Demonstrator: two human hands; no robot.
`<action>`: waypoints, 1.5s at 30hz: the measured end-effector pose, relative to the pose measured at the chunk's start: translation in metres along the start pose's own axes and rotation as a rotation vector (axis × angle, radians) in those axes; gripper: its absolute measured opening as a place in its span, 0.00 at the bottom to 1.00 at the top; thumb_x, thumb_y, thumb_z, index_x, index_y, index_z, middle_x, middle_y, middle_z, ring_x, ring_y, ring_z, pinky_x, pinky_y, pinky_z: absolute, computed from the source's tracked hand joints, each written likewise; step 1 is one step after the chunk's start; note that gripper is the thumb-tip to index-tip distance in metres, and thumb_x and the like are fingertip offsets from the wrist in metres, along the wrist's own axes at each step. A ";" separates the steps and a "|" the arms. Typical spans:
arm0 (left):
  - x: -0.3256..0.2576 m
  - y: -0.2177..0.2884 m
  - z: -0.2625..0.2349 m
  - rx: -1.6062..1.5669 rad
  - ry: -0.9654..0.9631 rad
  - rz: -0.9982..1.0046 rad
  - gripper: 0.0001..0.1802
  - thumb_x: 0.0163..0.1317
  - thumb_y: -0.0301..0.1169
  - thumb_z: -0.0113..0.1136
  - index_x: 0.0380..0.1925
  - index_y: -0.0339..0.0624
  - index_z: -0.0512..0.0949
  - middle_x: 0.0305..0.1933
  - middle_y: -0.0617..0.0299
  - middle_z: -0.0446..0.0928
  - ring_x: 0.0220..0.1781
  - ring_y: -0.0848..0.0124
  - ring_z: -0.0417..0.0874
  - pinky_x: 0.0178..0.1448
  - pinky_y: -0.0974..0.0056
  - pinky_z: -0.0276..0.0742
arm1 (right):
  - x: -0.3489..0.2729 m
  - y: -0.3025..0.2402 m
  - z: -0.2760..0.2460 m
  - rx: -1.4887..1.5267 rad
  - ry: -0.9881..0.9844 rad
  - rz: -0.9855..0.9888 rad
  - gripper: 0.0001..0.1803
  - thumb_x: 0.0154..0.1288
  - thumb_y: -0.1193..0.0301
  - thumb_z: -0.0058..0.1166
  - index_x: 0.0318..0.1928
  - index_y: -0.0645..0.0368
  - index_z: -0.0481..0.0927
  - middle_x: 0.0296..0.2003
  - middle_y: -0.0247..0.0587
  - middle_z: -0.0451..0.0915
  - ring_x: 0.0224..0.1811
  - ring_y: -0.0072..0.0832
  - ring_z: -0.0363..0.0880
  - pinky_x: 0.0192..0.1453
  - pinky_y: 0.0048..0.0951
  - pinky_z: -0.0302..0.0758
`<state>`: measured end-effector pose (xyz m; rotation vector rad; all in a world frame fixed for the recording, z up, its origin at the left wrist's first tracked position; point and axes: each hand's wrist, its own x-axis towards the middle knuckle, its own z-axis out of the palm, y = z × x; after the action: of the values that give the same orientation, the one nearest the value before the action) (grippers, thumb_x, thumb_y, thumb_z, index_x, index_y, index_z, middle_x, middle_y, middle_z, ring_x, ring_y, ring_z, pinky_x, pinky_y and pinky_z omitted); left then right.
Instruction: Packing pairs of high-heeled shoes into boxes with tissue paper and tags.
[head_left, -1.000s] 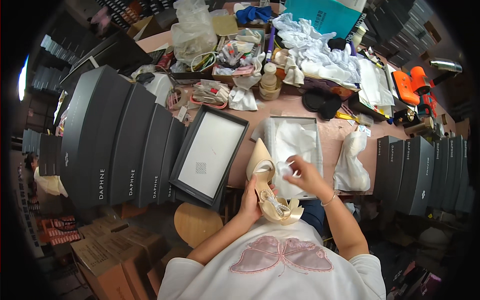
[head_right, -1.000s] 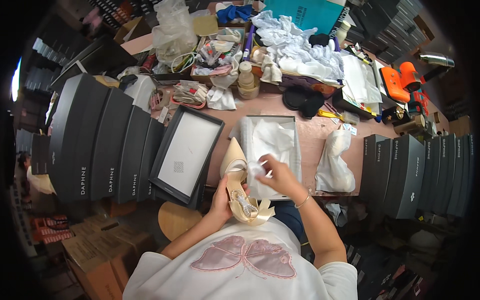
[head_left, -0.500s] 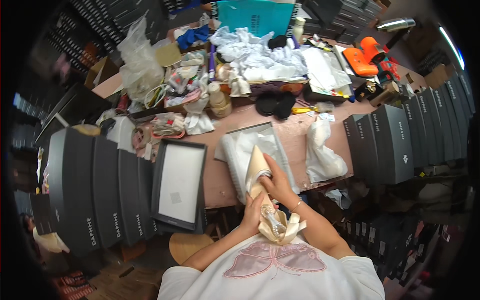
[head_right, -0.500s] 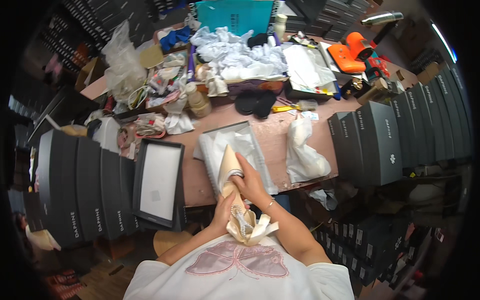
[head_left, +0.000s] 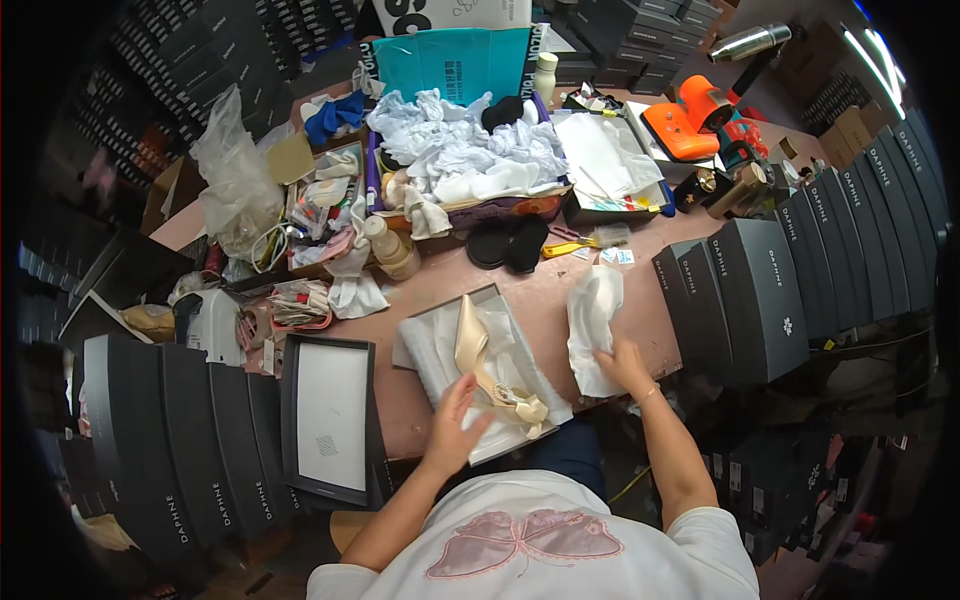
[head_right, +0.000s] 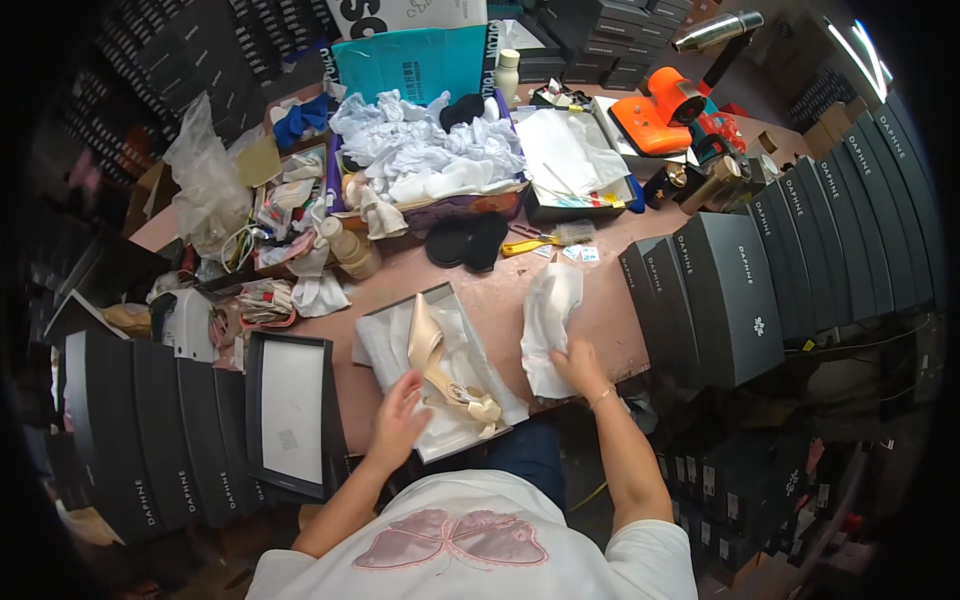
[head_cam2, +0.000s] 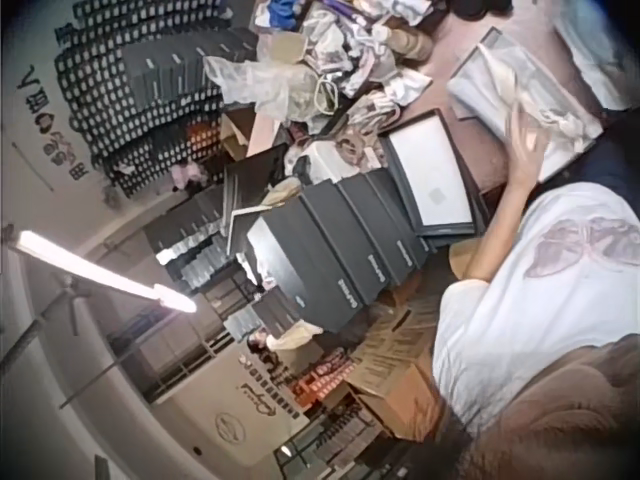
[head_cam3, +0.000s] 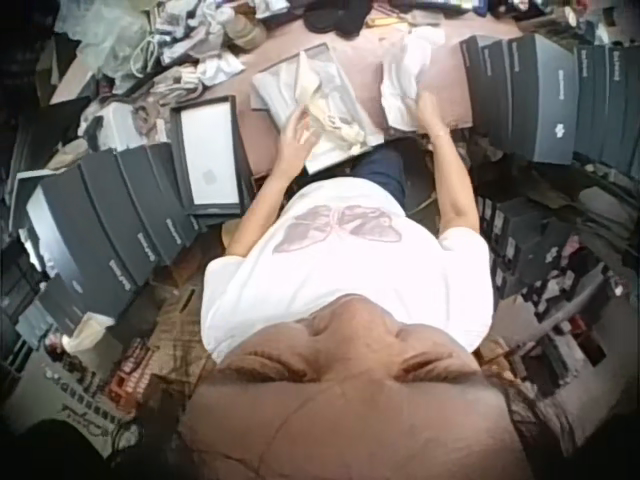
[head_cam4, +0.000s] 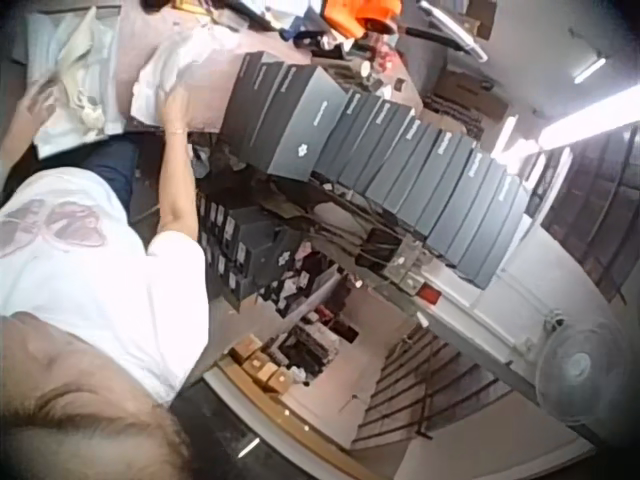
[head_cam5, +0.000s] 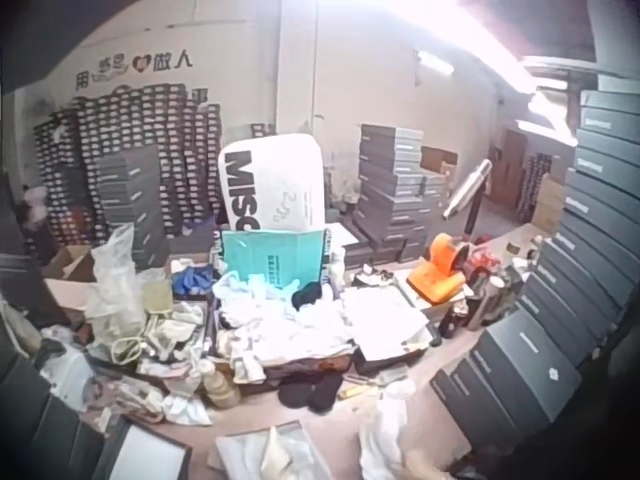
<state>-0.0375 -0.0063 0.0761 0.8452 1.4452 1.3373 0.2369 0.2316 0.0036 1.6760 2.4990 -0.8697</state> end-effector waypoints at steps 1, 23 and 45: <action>-0.007 0.005 0.020 0.227 0.039 0.133 0.46 0.57 0.36 0.68 0.68 0.33 0.51 0.68 0.45 0.57 0.70 0.58 0.60 0.71 0.56 0.59 | -0.013 -0.025 -0.006 0.183 -0.023 -0.064 0.20 0.59 0.66 0.58 0.47 0.69 0.77 0.34 0.58 0.81 0.36 0.53 0.81 0.42 0.43 0.76; -0.108 -0.032 -0.120 -0.633 0.204 -0.340 0.26 0.72 0.47 0.43 0.56 0.35 0.73 0.54 0.56 0.77 0.52 0.67 0.80 0.57 0.65 0.75 | -0.113 -0.278 -0.049 -0.287 0.021 -1.053 0.40 0.49 0.59 0.67 0.63 0.51 0.66 0.54 0.49 0.75 0.59 0.40 0.72 0.65 0.52 0.61; 0.006 -0.021 -0.107 -0.244 0.112 -0.101 0.38 0.67 0.44 0.52 0.67 0.29 0.53 0.67 0.43 0.61 0.69 0.58 0.64 0.66 0.59 0.67 | -0.070 -0.154 -0.102 0.649 -0.608 -0.215 0.31 0.57 0.57 0.64 0.55 0.63 0.73 0.32 0.38 0.79 0.20 0.20 0.76 0.21 0.19 0.74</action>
<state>-0.1382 -0.0382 0.0478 0.5395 1.3566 1.4667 0.1647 0.1761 0.1785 0.9707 2.0909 -2.0097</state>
